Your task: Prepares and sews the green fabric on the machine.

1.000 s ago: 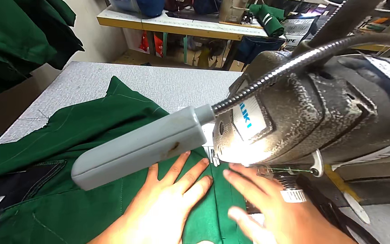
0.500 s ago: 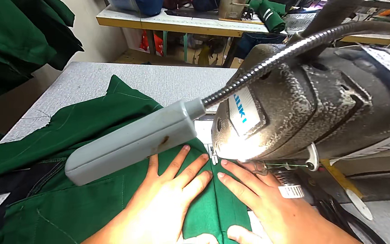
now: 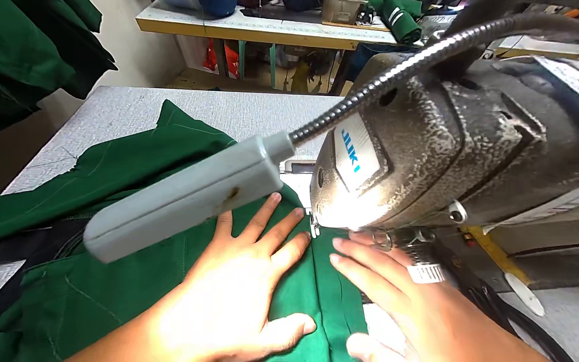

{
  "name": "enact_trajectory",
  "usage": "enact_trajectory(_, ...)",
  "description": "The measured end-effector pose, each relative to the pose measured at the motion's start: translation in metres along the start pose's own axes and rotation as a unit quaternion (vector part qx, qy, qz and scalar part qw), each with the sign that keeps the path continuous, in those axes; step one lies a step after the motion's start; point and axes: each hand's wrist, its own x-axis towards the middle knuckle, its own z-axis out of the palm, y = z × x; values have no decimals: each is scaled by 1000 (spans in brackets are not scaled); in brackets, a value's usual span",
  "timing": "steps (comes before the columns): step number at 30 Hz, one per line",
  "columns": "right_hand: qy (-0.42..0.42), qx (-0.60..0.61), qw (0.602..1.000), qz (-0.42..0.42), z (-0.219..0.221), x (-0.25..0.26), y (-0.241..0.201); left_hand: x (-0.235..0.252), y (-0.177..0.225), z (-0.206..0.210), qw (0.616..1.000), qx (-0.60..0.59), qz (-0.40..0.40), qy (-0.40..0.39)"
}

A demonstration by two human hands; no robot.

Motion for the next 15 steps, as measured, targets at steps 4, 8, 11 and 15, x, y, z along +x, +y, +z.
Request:
enact_trajectory(4, -70, 58, 996, -21, -19, -29, -22, -15, 18, -13, 999, -38, -33, 16)
enact_trajectory(8, -136, 71, 988, -33, -15, -48, -33, -29, 26, -3, 997, -60, -45, -34)
enact_trajectory(11, -153, 62, 986, -39, -10, -54, -33, -31, 22, 10, 998, -57, -32, -17)
enact_trajectory(15, -146, 54, 987, -43, -8, -55, -34, -31, 22, 10, 998, -47, -28, -18)
